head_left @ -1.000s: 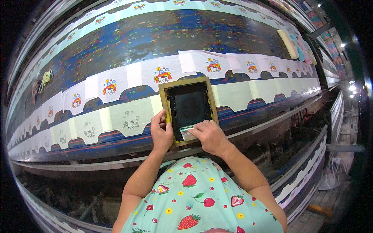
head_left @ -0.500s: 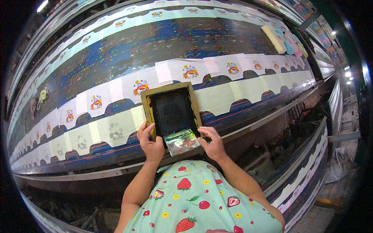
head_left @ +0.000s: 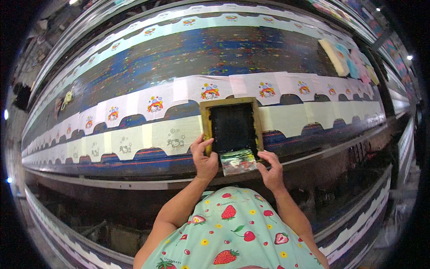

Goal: The person uses a squeegee to spread black ink evenly across a screen-printing frame. They repeatedly move the squeegee back and forth over the mesh, then lift the frame to inspect the ink distribution. The process is repeated multiple times on the same frame.

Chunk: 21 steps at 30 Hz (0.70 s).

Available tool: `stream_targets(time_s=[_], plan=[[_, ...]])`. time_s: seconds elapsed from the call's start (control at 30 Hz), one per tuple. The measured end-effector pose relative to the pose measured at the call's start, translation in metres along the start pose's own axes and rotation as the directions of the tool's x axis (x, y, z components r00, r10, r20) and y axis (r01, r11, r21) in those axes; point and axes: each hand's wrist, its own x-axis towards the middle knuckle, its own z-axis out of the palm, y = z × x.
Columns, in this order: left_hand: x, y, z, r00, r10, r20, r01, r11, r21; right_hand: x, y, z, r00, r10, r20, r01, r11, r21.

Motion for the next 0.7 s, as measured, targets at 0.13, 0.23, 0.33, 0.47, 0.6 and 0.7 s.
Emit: stream_targets(time_s=[0.13,0.23,0.33,0.47,0.6,0.7], plan=[[-0.005,0.003,0.017,1.000,-0.019,0.017,0.019,1.000,-0.003,0.006,0.004,-0.015,0.986,-0.165,0.028,0.167,0.975,-0.147],[-0.006,0.003,0.025,0.999,-0.037,0.030,0.037,0.999,-0.008,0.009,-0.004,-0.018,0.932,-0.333,0.139,0.357,0.909,-0.217],[-0.004,0.003,0.025,0.998,-0.043,0.042,0.043,0.999,0.012,0.013,-0.015,-0.013,0.865,-0.419,0.277,0.480,0.851,-0.211],[-0.003,0.003,0.025,0.995,-0.084,0.054,0.084,0.996,0.004,0.027,-0.025,-0.005,0.789,-0.455,0.412,0.590,0.749,-0.301],[-0.004,0.000,0.025,0.994,-0.102,0.045,0.101,0.995,0.019,0.049,-0.033,-0.006,0.713,-0.462,0.527,0.659,0.699,-0.278],[-0.004,-0.003,0.026,0.984,-0.172,0.037,0.174,0.983,-0.057,0.077,-0.038,-0.020,0.660,-0.399,0.636,0.654,0.722,-0.226]])
